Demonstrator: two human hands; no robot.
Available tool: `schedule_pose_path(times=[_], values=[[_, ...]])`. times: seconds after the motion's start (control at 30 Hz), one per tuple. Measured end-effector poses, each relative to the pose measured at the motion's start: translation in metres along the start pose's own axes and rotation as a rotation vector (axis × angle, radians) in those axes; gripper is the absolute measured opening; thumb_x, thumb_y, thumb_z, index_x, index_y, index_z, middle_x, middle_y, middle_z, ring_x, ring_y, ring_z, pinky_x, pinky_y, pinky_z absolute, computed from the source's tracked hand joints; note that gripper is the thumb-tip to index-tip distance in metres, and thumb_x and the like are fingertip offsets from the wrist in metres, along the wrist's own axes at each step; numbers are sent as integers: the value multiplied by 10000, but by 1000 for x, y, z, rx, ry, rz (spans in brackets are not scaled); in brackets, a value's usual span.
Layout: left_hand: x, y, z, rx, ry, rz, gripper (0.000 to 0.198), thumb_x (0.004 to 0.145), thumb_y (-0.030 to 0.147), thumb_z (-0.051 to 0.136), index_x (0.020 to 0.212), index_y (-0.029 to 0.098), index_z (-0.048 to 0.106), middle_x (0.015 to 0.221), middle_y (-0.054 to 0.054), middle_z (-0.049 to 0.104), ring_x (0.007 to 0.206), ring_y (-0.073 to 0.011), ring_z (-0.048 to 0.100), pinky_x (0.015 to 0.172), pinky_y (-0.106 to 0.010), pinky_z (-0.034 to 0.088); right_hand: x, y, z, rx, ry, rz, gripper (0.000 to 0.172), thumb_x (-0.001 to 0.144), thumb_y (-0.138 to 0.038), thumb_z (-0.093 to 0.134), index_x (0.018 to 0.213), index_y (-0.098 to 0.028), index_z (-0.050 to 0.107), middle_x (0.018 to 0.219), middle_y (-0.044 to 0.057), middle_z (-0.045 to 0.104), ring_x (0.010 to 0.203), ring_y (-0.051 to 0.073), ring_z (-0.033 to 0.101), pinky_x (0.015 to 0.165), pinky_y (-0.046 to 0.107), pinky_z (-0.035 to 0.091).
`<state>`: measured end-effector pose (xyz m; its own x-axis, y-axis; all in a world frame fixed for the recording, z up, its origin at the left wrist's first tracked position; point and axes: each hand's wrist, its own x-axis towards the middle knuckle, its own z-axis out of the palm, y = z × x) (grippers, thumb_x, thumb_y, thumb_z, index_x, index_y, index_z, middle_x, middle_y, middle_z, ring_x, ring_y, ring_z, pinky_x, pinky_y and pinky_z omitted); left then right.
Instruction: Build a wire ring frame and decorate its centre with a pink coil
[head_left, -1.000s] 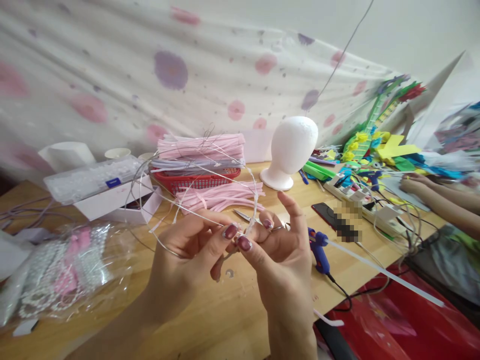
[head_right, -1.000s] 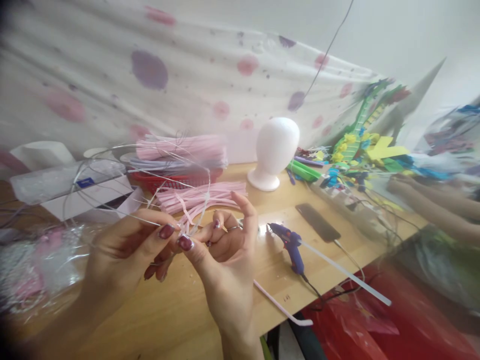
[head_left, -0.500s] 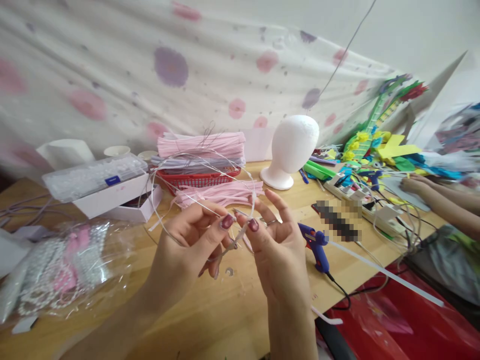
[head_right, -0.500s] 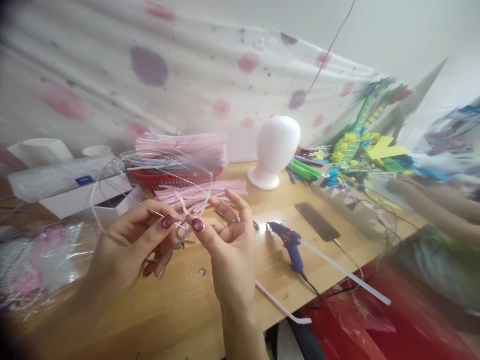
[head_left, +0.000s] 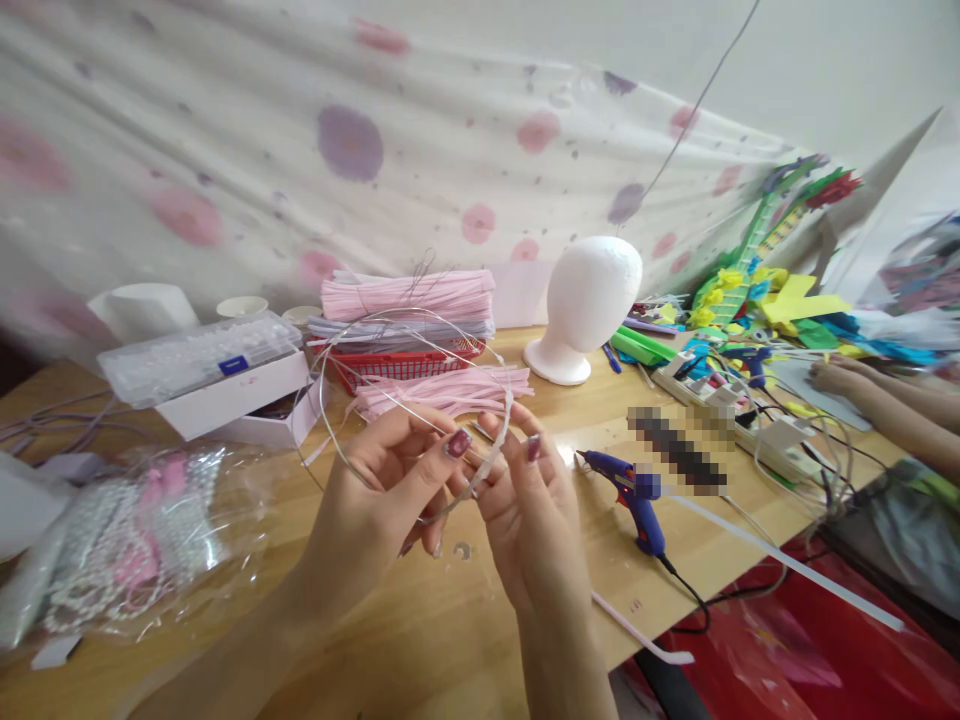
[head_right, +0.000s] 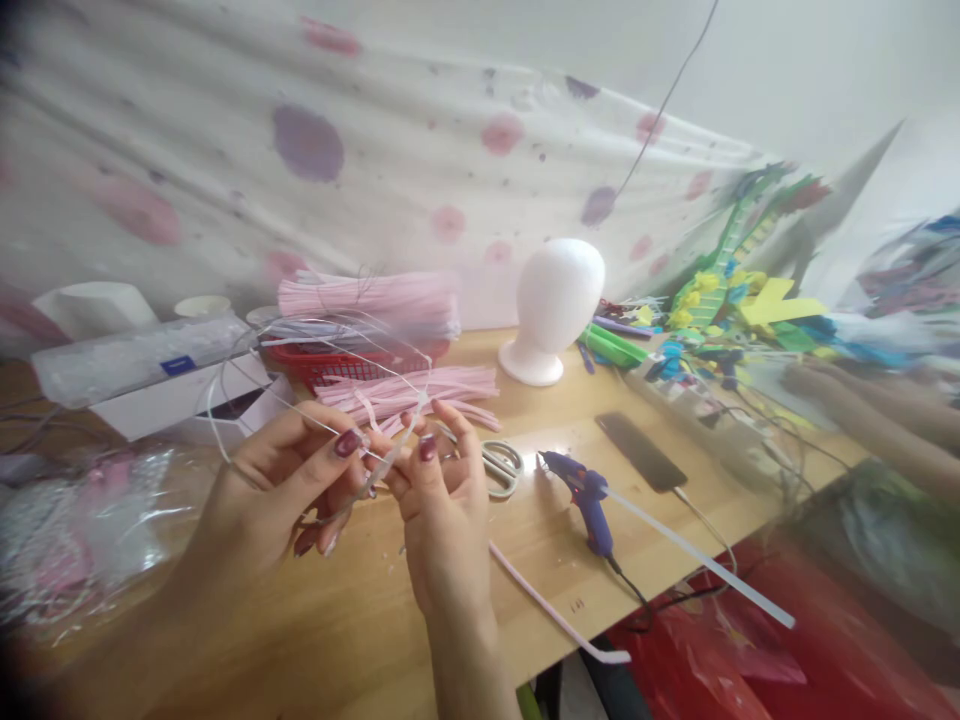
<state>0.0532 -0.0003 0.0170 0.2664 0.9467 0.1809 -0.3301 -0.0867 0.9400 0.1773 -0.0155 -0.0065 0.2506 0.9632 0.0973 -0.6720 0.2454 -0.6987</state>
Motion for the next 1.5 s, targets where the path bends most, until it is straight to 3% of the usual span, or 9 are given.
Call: schedule_pose_path(times=[0.07,0.17,0.27,0.43,0.6,0.8,1.03,1.2,1.5], values=[[1,-2,-1,20,11,4,221,891,424,730,864,219,652,620,66,648,341,-32,515,295,-81,332,-1,2,-1,8,1,4,549,668,-410,929,1112,-262,641,1077,31,702,914,186,752,807,329,638],[3,-5,-3,55,-5,21,198,901,407,718,868,223,653,577,76,611,338,-34,507,300,-83,326,-2,1,-3,-45,-16,2,677,574,-197,969,1152,-275,624,1054,5,697,807,134,734,732,257,627],[2,-7,-4,92,-31,25,179,909,392,707,866,225,658,543,83,579,338,-43,505,305,-94,343,-3,0,-5,-75,-31,-11,707,601,-143,943,1205,-282,602,941,-41,661,686,77,689,663,202,606],[-3,0,1,70,-5,10,145,879,347,734,831,219,683,599,66,643,408,-67,561,404,-155,505,-3,-6,-5,-79,-82,-14,779,634,-114,919,1294,-300,550,854,-79,627,604,68,684,617,197,612],[-5,5,3,10,65,-50,149,821,326,801,754,213,731,611,45,680,522,-69,582,532,-164,519,-1,-14,-6,-90,-209,21,658,615,-117,936,1163,-271,607,925,-49,724,582,77,710,542,164,587],[0,4,-4,-12,51,-60,255,771,426,840,712,201,735,546,35,629,484,-66,522,474,-163,426,-4,-15,-7,-123,-240,-2,416,819,-337,834,1132,-223,584,715,-10,765,590,110,721,556,176,572],[-4,16,5,18,109,-125,239,753,405,834,701,211,704,487,49,561,450,-77,473,423,-179,366,-6,-16,-2,-200,-160,-13,400,811,-266,831,1122,-214,584,665,-27,748,547,96,663,589,209,552],[-3,12,3,3,143,-101,260,724,425,858,685,223,700,481,70,496,427,-57,443,398,-161,334,-8,-15,-2,-205,-141,-17,397,799,-282,843,1107,-222,599,654,-45,733,536,91,647,610,219,564],[-4,4,-4,-35,135,-86,332,740,503,847,712,209,696,458,68,512,403,-51,444,383,-140,335,-7,-11,0,-169,-145,5,326,802,-266,854,1019,-234,612,622,-73,697,553,60,615,573,147,505]])
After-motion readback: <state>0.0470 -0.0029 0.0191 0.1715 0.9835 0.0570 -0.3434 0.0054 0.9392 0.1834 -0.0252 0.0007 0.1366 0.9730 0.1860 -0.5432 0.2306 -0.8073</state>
